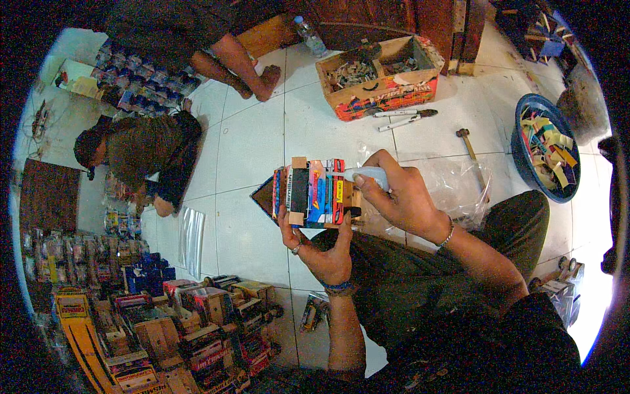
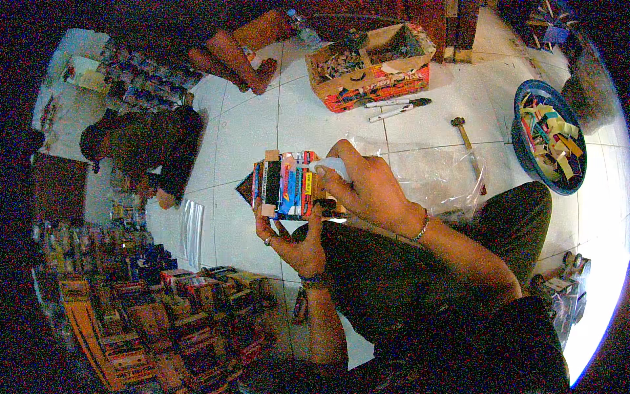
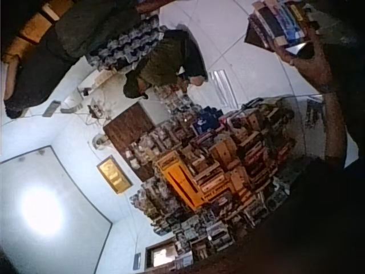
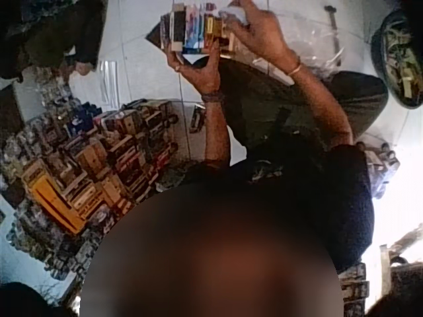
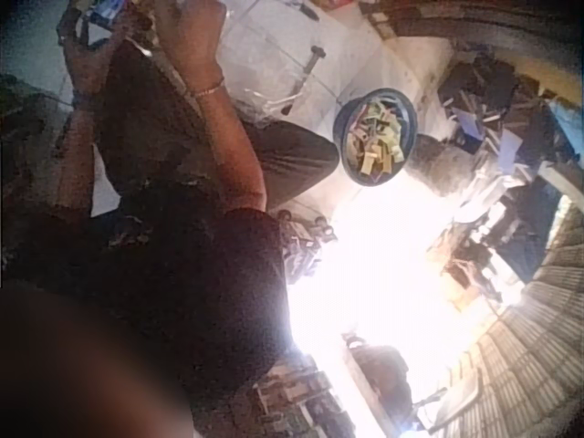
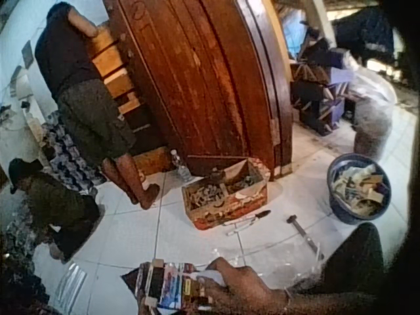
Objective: The person assembles a wooden toy car by applying glue to small wooden pieces, inserting nails, and hammering them into place. They handle multiple toy boxes, use a hammer and nails, and work on the floor in a cluttered room.
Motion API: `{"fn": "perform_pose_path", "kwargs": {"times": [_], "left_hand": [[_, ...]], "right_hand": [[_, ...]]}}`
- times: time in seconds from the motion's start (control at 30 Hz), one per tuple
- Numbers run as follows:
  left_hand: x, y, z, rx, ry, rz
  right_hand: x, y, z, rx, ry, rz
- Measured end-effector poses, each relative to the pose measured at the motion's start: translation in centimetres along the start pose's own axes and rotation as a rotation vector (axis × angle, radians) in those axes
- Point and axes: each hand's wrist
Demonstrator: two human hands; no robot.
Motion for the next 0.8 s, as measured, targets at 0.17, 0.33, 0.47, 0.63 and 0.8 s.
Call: {"fn": "perform_pose_path", "kwargs": {"times": [0.17,0.33,0.47,0.63,0.8], "left_hand": [[0.1,-0.4,-0.1,-0.03,0.004,-0.011],[0.1,-0.5,-0.1,-0.005,0.013,-0.02],[-0.1,-0.3,-0.1,-0.004,0.018,-0.024],[0.0,-0.4,-0.2,0.025,0.008,-0.01],[0.0,-0.7,-0.2,0.038,0.006,-0.002]], "right_hand": [[0.1,-0.5,-0.3,0.026,-0.005,0.036],[-0.2,-1.2,-0.2,0.022,-0.081,0.062],[-0.8,-1.5,0.2,0.023,-0.082,0.06],[-1.9,-1.5,0.5,0.033,-0.099,0.016],[-2.9,-2.1,1.1,0.039,-0.155,-0.031]]}}
Point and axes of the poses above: each hand's wrist, its own x-axis towards the middle knuckle, its own z-axis out of the back of the hand, y = z × x, and after that the axes turned 2 degrees about -y, right-handed
